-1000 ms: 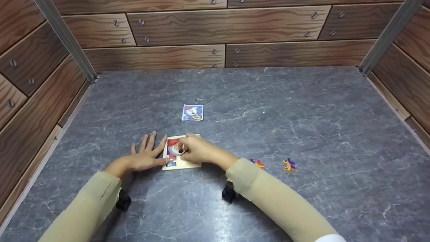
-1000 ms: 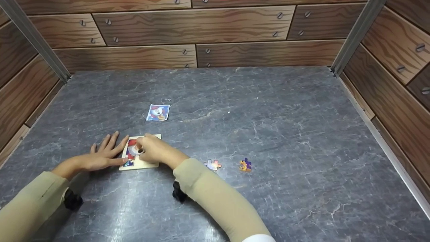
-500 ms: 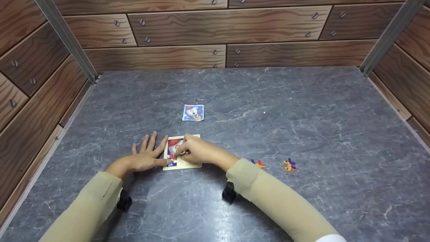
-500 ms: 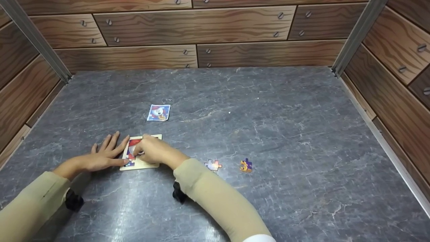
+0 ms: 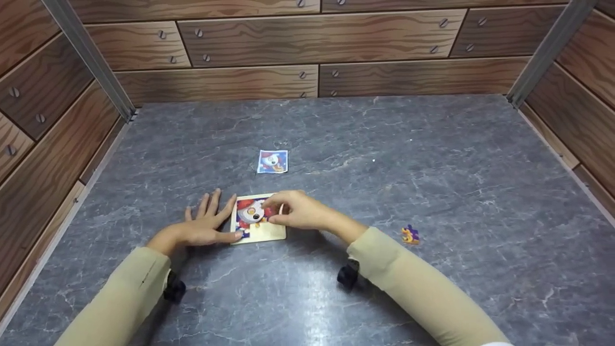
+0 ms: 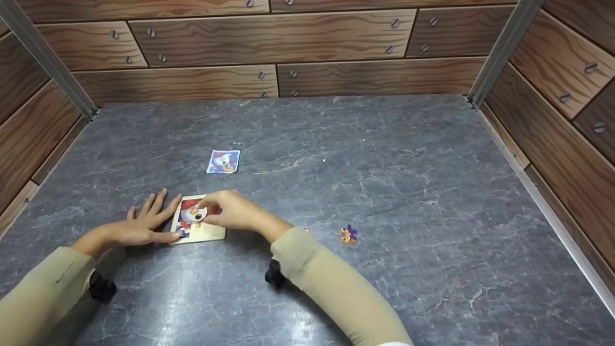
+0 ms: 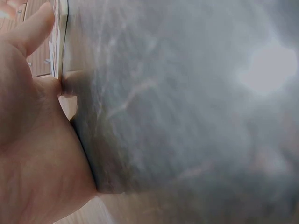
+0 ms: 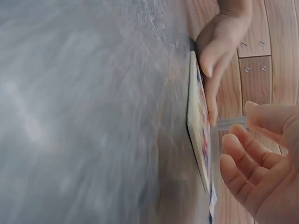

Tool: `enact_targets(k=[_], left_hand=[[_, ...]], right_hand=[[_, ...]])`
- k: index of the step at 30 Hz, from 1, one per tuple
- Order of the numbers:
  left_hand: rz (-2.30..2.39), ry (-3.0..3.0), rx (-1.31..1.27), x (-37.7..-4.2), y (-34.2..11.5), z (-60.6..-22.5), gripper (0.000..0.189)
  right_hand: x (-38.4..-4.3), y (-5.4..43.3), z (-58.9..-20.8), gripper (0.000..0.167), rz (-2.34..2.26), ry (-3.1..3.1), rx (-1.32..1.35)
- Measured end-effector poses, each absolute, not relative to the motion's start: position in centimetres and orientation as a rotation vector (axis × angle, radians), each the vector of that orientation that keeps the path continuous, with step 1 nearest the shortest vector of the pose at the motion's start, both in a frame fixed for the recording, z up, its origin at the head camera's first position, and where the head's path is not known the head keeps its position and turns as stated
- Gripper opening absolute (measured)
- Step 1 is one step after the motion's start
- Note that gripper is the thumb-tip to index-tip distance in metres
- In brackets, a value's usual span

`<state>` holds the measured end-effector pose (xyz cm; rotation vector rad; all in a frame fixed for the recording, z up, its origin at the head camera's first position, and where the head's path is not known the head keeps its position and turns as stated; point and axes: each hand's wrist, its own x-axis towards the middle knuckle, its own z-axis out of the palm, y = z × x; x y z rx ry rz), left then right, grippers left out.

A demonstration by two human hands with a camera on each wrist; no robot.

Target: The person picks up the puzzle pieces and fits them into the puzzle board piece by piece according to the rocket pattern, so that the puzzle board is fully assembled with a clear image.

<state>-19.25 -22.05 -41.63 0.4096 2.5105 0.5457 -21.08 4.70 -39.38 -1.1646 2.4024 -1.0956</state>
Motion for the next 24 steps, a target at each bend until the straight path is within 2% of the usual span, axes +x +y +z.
enact_targets(k=[8, 24], left_hand=[[0.494, 2.536, 0.496, -19.3, -22.2, -41.6, 0.111], [0.476, 2.537, 0.486, -19.2, -22.3, -41.6, 0.111]], right_hand=[[-19.9, 10.0, -39.2, 0.032, -1.106, 2.419, -1.071], [-17.7, 19.1, -38.9, 0.037, -1.162, 2.517, -0.920]])
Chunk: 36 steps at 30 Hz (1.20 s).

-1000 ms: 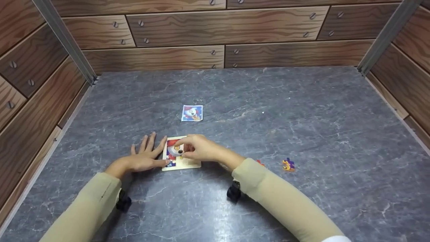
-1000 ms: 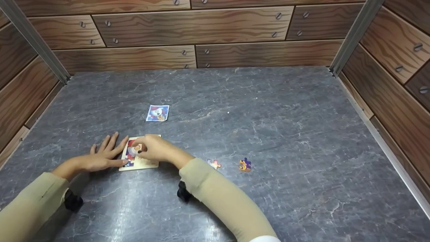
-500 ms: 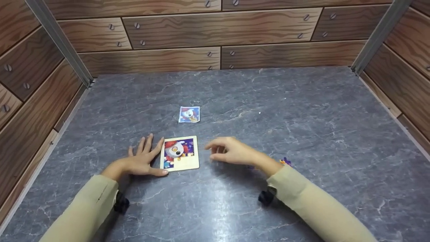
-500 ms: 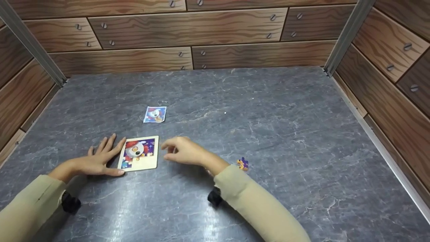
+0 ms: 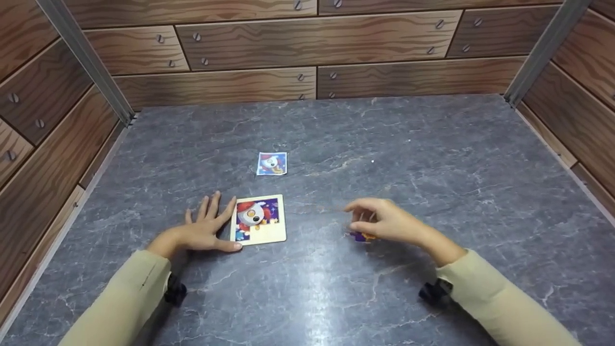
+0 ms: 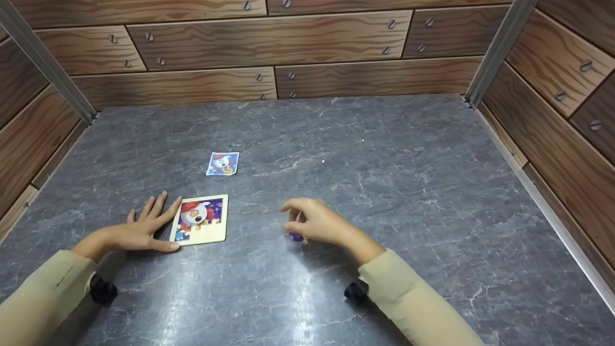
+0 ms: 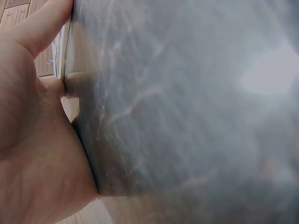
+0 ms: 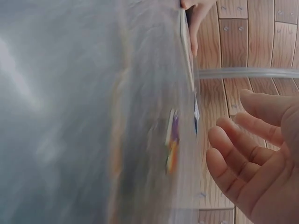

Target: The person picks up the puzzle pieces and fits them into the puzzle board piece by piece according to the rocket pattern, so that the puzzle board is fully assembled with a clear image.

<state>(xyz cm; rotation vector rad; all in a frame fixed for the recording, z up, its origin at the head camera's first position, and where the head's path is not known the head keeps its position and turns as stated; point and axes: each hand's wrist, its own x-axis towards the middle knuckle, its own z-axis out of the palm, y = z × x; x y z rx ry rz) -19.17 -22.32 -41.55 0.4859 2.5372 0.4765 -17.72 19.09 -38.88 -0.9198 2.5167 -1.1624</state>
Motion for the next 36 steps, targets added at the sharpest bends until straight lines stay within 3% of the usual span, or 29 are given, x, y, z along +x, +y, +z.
enact_targets(k=[9, 22, 36], left_hand=[[0.492, 2.524, 0.470, -19.1, -22.4, -41.7, 0.111], [0.498, 2.524, 0.465, -18.9, -22.6, -41.9, 0.111], [0.489, 2.530, 0.482, -19.1, -22.3, -41.5, 0.111]], right_hand=[[-17.3, 21.6, -40.4, 0.035, -1.057, 2.618, -0.913], [-17.5, 21.5, -41.3, 0.037, -0.915, 2.676, -0.898], [-17.9, 21.3, -41.2, 0.025, -0.835, 2.706, -0.944]])
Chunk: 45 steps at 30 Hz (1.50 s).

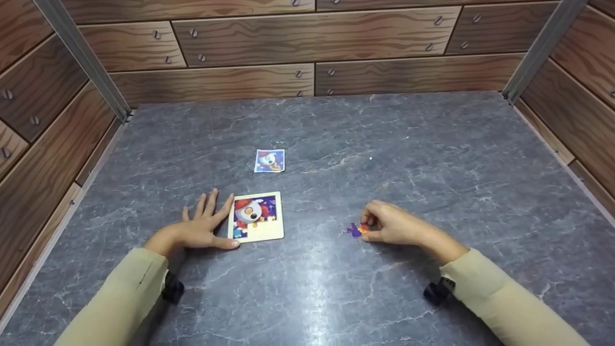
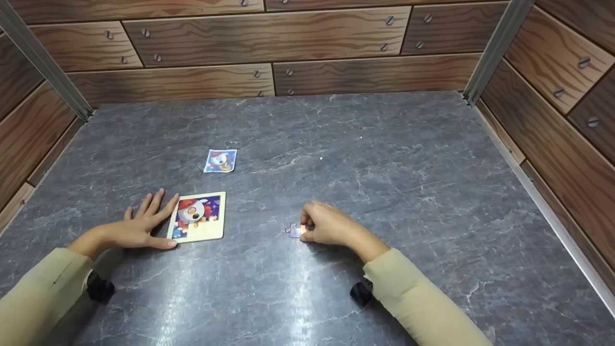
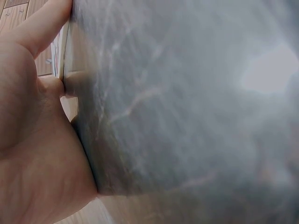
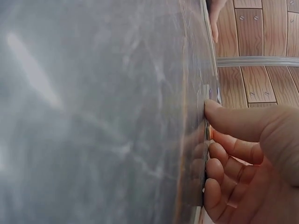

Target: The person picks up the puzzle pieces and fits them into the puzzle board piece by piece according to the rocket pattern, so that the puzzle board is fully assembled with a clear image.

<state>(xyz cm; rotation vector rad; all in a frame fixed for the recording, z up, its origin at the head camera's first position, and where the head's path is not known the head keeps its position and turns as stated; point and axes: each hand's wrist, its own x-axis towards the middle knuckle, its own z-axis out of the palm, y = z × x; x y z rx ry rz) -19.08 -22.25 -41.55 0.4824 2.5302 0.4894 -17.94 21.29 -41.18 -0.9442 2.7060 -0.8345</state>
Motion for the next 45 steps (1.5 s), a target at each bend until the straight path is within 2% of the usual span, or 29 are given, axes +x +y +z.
enact_targets(k=[17, 45], left_hand=[[0.478, 2.524, 0.489, -19.2, -22.2, -41.5, 0.112], [0.457, 2.506, 0.449, -19.3, -22.1, -41.3, 0.112]], right_hand=[[-18.4, 20.0, -40.3, 0.022, -0.967, 2.625, -0.889], [-19.3, 10.9, -39.5, 0.024, -1.155, 2.521, -1.055]])
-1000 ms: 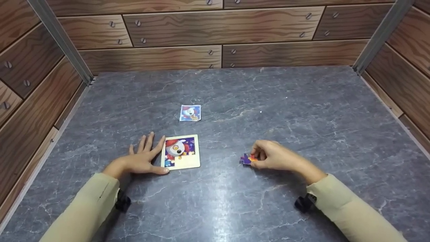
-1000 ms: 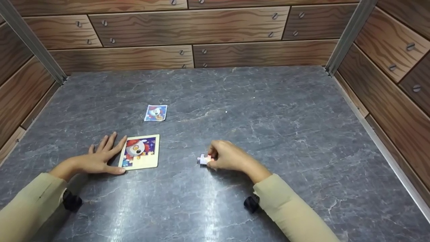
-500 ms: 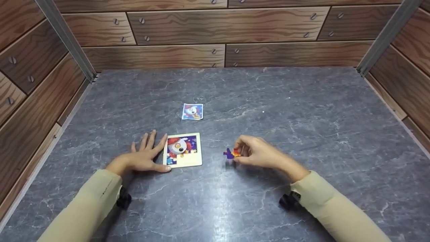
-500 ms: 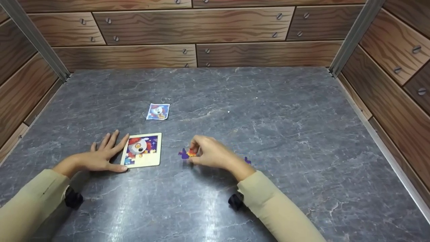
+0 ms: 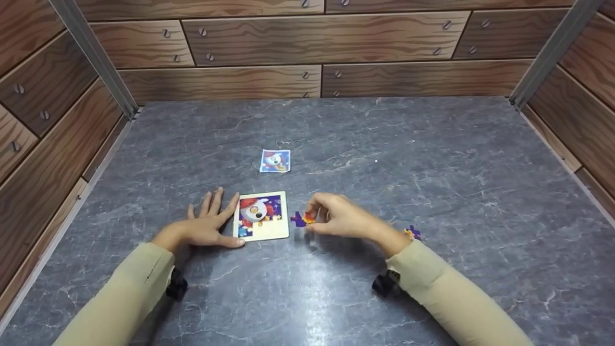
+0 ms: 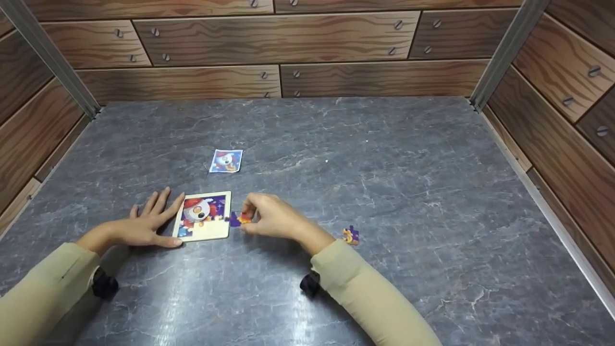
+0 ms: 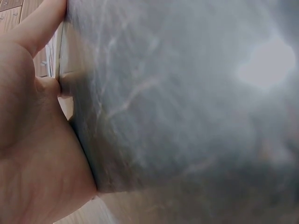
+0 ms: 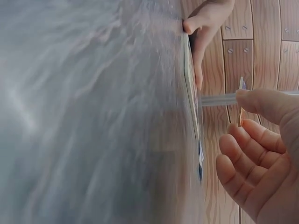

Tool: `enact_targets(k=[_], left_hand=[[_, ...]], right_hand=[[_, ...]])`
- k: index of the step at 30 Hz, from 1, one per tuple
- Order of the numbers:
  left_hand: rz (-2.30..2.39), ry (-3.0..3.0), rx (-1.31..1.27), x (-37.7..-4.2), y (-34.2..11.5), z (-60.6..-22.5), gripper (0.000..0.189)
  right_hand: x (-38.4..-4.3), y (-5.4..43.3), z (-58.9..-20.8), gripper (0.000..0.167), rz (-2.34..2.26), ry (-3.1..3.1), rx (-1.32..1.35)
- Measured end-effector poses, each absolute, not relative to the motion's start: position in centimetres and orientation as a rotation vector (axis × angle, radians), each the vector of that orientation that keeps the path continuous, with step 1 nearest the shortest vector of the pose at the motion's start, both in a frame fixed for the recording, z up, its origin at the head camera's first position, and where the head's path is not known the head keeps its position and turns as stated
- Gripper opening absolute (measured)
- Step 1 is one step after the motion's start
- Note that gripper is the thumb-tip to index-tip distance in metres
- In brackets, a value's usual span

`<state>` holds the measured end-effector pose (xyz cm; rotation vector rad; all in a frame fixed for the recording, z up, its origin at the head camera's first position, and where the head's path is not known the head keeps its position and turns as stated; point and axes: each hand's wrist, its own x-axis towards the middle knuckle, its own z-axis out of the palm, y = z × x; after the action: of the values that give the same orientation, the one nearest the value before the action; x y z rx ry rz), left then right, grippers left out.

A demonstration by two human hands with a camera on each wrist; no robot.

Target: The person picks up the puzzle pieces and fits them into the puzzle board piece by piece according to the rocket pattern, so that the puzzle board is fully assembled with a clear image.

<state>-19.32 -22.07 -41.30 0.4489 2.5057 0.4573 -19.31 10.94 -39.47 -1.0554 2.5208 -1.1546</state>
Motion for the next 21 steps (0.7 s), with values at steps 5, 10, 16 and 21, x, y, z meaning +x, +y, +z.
enact_targets(k=[5, 10, 16, 21], left_hand=[[0.450, 2.509, 0.445, -19.4, -22.1, -41.3, 0.113], [0.451, 2.513, 0.452, -19.4, -21.9, -41.3, 0.113], [0.452, 2.515, 0.447, -19.3, -21.8, -41.4, 0.113], [0.462, 2.517, 0.450, -19.3, -21.9, -41.4, 0.112]], right_hand=[[-19.9, 8.9, -39.8, 0.024, -1.148, 2.508, -1.064], [-20.2, 6.8, -40.2, 0.024, -1.128, 2.505, -1.089], [-20.2, 5.0, -40.2, 0.027, -1.057, 2.526, -1.109], [-20.3, 3.6, -40.3, 0.026, -0.989, 2.539, -1.129]])
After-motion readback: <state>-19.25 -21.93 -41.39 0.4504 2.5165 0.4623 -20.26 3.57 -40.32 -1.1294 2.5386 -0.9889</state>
